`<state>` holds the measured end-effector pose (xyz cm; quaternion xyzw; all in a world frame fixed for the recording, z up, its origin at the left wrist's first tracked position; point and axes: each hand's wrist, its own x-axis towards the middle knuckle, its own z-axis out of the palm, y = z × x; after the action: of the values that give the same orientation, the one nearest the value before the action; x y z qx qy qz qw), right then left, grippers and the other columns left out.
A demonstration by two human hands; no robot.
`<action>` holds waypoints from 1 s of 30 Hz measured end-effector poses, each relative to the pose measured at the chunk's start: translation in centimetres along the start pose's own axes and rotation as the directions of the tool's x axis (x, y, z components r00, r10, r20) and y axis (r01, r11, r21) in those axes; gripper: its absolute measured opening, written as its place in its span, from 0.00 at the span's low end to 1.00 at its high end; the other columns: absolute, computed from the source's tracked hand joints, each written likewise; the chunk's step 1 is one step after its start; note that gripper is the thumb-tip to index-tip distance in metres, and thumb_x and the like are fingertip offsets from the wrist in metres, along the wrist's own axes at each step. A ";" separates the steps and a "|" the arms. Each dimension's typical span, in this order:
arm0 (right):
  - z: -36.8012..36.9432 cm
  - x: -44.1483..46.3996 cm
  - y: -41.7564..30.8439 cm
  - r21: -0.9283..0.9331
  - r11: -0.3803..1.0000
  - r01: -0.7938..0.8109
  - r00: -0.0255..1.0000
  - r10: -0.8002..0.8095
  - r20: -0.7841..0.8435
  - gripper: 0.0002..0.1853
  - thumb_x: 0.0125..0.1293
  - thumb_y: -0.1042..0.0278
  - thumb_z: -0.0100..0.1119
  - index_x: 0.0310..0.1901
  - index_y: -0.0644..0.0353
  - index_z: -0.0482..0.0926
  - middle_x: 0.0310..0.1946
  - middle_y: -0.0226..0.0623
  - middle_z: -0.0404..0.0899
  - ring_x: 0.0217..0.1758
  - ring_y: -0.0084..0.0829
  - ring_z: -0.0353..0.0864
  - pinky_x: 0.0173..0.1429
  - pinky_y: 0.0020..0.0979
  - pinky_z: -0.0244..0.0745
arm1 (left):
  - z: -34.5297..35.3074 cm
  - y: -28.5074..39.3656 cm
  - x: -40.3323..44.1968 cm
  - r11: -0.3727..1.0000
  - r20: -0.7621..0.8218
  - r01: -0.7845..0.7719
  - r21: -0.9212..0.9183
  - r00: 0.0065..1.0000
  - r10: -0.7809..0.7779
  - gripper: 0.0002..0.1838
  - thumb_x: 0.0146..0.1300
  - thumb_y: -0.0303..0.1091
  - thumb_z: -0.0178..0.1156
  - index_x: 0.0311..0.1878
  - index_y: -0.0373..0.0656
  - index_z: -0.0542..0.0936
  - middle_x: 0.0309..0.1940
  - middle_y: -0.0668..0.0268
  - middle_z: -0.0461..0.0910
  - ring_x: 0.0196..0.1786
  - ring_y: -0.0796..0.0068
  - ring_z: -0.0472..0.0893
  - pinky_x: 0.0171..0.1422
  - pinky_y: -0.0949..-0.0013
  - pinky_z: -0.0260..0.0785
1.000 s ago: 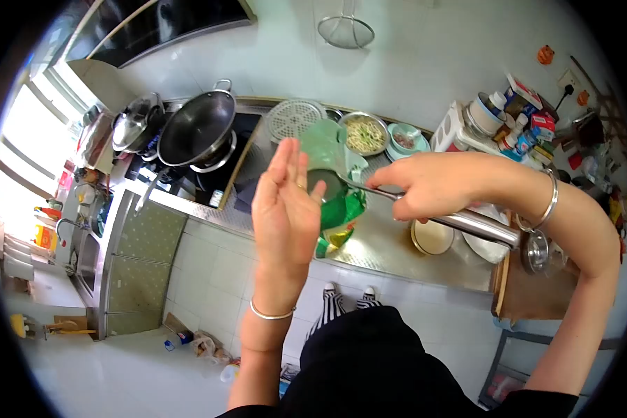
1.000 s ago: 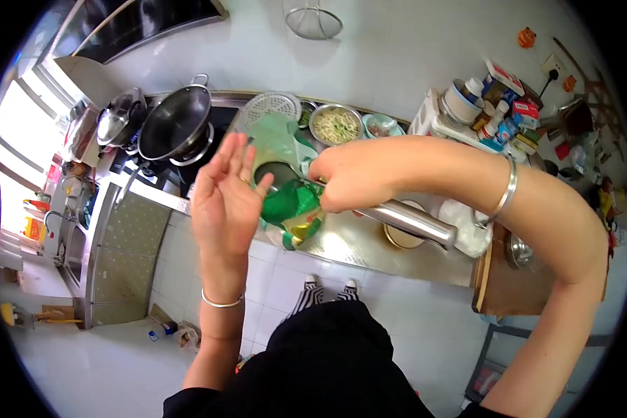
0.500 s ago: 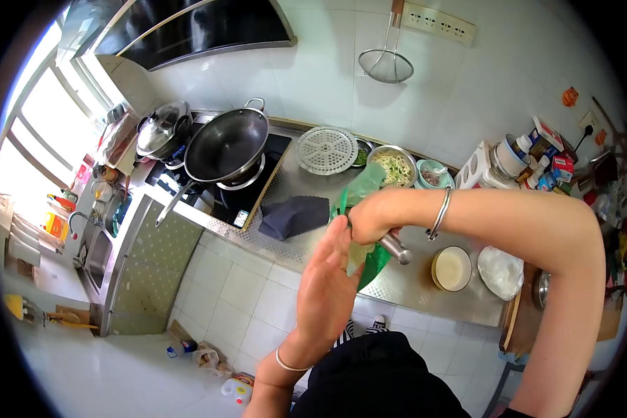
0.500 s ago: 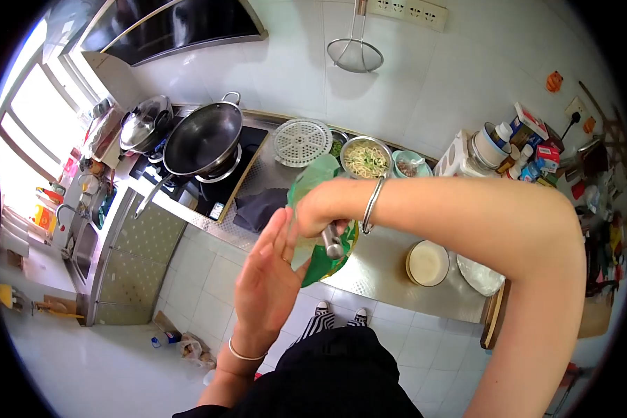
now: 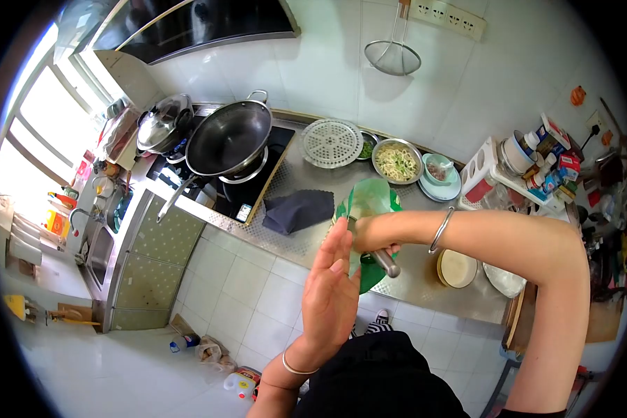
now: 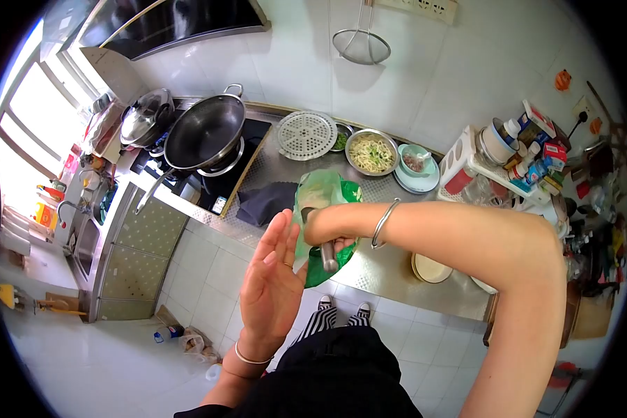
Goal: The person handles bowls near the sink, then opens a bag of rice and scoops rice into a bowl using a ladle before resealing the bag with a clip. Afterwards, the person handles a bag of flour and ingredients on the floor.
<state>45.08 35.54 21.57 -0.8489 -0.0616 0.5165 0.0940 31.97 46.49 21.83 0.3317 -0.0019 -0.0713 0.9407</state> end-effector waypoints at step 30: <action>3.0 -16.6 10.2 0.899 0.278 0.338 0.902 -0.368 -0.225 0.34 0.61 0.70 0.47 0.68 0.68 0.52 0.18 0.35 0.71 0.14 0.24 0.67 0.17 0.25 0.62 | 1.4 -0.5 0.1 0.967 0.088 -0.209 0.144 0.976 0.198 0.31 0.67 0.34 0.42 0.71 0.35 0.50 0.74 0.58 0.45 0.76 0.65 0.43 0.77 0.61 0.35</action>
<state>34.91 22.55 32.32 -0.6055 0.0506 0.4381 0.6625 31.94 45.16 22.63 0.3978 -0.0756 0.0138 0.9142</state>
